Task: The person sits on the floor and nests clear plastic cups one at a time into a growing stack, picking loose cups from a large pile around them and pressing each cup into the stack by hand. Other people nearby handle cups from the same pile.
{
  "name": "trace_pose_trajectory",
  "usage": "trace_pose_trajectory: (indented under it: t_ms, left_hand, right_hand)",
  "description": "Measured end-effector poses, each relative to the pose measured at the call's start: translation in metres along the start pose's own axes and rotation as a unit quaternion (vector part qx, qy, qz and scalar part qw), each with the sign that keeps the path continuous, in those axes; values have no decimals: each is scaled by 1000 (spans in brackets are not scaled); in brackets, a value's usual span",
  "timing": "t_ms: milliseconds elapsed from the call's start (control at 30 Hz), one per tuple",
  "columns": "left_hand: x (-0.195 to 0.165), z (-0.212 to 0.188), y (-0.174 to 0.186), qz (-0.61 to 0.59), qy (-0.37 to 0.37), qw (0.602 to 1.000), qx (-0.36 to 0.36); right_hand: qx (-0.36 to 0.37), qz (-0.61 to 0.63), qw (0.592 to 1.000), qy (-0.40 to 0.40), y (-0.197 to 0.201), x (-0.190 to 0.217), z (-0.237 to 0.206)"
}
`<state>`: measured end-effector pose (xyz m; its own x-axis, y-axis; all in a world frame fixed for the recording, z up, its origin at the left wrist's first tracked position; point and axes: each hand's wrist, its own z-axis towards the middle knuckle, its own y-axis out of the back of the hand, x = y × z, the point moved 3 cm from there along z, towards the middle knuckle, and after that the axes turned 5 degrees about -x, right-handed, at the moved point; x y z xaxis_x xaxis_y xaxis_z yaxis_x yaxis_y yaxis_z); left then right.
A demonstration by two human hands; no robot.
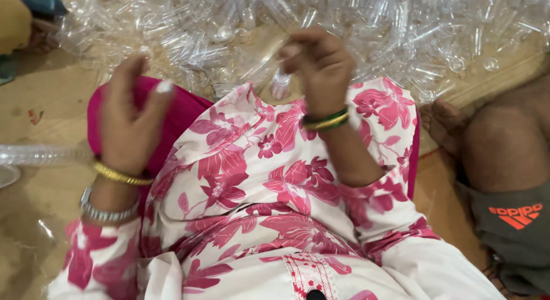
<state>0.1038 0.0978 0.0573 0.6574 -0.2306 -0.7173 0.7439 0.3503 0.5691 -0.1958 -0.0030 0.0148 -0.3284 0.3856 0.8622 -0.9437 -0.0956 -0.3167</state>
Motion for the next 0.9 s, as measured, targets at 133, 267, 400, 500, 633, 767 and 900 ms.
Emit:
trace_pose_trajectory:
  t_ms: [133, 267, 400, 500, 633, 767, 900]
  left_hand:
    - [-44, 49, -55, -183, 117, 954, 207]
    - [-54, 88, -86, -257, 64, 932, 249]
    - [-21, 114, -114, -318, 147, 923, 157]
    - [11, 114, -144, -349, 217, 908, 83]
    - [50, 92, -172, -329, 324, 883, 82]
    - [59, 89, -185, -313, 269, 904, 109]
    - [60, 88, -198, -274, 312, 905, 98]
  right_hand:
    - [106, 54, 991, -62, -36, 9, -20]
    - [72, 46, 992, -91, 9, -12, 22]
    - [-10, -595, 798, -98, 95, -60, 69]
    - [17, -712, 661, -235, 132, -99, 61]
    - [-2, -731, 623, -279, 123, -121, 38]
    - [-6, -718, 642, -267, 98, -106, 37]
    - [-35, -695, 674, -248, 97, -97, 33]
